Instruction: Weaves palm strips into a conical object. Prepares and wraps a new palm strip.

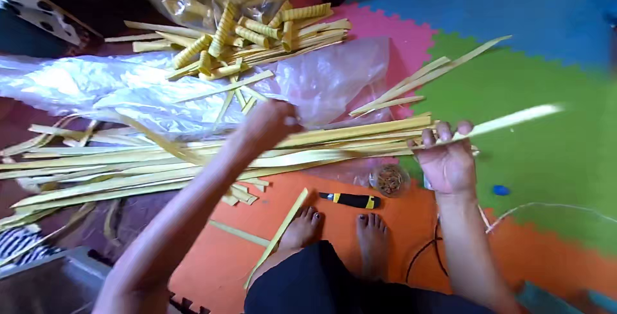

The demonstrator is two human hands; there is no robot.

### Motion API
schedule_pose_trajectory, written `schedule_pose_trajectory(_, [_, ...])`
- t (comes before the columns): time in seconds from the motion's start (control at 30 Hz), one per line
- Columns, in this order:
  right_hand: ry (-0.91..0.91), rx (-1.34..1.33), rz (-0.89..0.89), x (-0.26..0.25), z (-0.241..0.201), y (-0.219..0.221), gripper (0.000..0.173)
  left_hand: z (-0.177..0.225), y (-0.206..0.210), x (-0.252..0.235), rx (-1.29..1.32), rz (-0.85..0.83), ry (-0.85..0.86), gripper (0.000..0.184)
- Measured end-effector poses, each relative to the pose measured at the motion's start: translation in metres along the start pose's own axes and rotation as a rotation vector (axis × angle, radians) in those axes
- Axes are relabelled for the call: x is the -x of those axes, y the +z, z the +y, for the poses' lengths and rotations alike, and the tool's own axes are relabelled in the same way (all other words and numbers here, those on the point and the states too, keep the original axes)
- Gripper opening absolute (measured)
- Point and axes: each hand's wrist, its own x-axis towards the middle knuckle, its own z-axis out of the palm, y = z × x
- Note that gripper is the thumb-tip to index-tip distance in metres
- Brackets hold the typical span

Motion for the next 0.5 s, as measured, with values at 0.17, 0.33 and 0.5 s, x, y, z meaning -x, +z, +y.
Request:
schedule_pose_trajectory(0.17, [-0.259,-0.436,-0.274,0.010,-0.033,0.002,0.012,0.093,0.069,-0.071,0.578,-0.503,0.626,0.024])
schedule_pose_trajectory(0.33, [-0.385,-0.428,-0.079,0.026,-0.038,-0.011,0.018,0.131,0.106,-0.050,0.631,-0.335,0.582,0.025])
schedule_pose_trajectory(0.5, [-0.249,-0.399,0.128,0.035,-0.015,-0.014,0.022,0.131,0.131,-0.029,0.524,-0.171,0.471,0.030])
